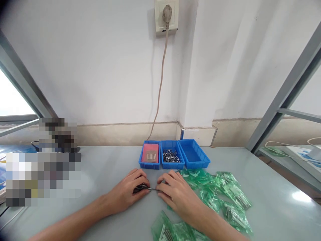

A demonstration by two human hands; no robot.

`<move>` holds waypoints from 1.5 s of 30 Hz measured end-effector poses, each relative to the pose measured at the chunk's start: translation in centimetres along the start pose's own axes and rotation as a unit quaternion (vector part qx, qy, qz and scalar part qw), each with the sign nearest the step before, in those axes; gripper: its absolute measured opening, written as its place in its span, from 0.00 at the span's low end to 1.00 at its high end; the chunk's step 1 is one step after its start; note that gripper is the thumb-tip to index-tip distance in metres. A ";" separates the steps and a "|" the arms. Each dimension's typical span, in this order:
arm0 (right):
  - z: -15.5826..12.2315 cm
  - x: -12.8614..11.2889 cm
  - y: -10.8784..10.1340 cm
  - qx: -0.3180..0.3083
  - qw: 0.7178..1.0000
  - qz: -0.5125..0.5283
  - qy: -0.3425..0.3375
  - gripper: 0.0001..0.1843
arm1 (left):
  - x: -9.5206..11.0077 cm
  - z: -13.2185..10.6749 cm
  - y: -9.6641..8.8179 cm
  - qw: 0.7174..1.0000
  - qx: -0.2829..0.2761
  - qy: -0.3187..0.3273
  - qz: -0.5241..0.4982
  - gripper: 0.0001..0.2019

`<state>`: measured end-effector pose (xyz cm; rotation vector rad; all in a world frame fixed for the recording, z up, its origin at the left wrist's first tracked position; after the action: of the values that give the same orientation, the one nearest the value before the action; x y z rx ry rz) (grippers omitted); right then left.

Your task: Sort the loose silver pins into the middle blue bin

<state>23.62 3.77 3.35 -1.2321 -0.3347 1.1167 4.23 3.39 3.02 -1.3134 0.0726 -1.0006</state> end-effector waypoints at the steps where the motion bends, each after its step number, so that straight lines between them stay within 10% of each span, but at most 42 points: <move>1: 0.0 -0.1 0.1 0.002 1.000 0.003 -0.002 0.11 | 0.0 0.0 0.0 1.000 0.000 0.001 0.000 0.04; 11: -0.1 0.5 0.9 0.001 0.997 -0.075 0.018 0.11 | -0.1 -0.1 0.2 1.000 -0.003 0.007 -0.009 0.03; 33: -0.3 2.9 -1.7 0.121 0.969 0.113 0.182 0.07 | -0.7 -0.2 0.6 1.000 -0.021 0.001 -0.023 0.03; 45: -0.5 5.9 -1.9 0.225 0.847 0.373 0.304 0.26 | -0.9 -0.3 0.7 0.999 -0.022 -0.001 -0.026 0.05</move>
<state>27.65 8.46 2.78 -1.2291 0.9260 1.2649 3.96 3.69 1.98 -1.3618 0.0603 -1.0473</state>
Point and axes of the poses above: each hand's wrist, its own z-axis towards the middle knuckle, its own y-axis out of the palm, x = y × z, the point moved 6 cm from there along z, towards the middle knuckle, and after that the axes turned 3 degrees about -y, right-handed, at the moved point
